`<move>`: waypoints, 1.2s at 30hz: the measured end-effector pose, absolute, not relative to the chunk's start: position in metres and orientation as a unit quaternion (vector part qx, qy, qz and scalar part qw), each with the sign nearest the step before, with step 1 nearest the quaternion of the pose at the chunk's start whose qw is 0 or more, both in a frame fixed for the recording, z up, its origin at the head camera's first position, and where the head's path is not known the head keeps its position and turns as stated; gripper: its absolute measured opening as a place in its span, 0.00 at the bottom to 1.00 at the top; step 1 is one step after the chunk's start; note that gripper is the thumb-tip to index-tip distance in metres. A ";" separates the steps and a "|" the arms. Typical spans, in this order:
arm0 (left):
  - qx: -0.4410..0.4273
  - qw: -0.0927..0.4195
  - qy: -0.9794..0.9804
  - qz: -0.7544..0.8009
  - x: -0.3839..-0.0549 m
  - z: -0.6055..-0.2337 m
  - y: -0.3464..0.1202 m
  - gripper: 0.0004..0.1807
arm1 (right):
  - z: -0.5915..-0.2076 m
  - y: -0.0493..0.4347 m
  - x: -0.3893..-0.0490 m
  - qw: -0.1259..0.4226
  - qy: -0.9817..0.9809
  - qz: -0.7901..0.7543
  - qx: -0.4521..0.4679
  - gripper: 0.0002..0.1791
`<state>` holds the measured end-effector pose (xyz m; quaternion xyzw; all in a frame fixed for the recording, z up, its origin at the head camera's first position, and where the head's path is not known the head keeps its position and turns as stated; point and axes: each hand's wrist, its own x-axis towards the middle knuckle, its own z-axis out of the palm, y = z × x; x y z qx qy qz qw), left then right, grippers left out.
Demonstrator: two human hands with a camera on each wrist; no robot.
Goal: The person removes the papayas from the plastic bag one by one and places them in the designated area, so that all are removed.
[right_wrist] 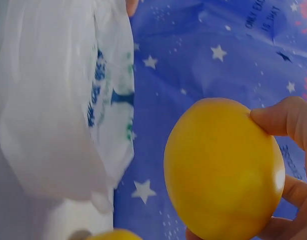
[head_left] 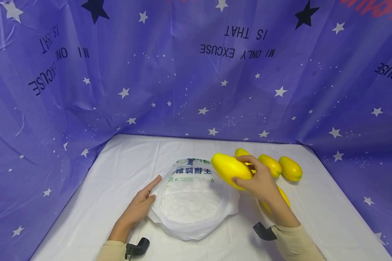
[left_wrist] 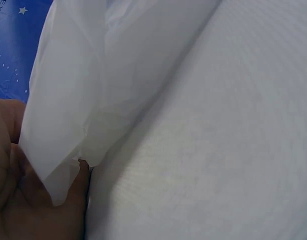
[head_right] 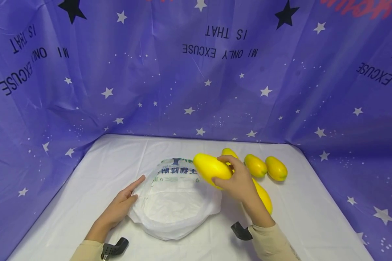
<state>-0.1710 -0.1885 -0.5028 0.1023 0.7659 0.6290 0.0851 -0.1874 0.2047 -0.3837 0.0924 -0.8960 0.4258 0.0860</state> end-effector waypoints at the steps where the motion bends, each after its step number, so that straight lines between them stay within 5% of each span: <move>1: 0.103 0.085 0.766 0.629 -0.171 -0.503 -0.188 0.34 | -0.383 0.209 -0.187 0.089 -0.897 0.422 0.090 0.33; 36: 0.109 0.078 0.770 0.624 -0.171 -0.504 -0.187 0.33 | -0.378 0.342 -0.153 0.133 -0.922 0.354 -0.081 0.39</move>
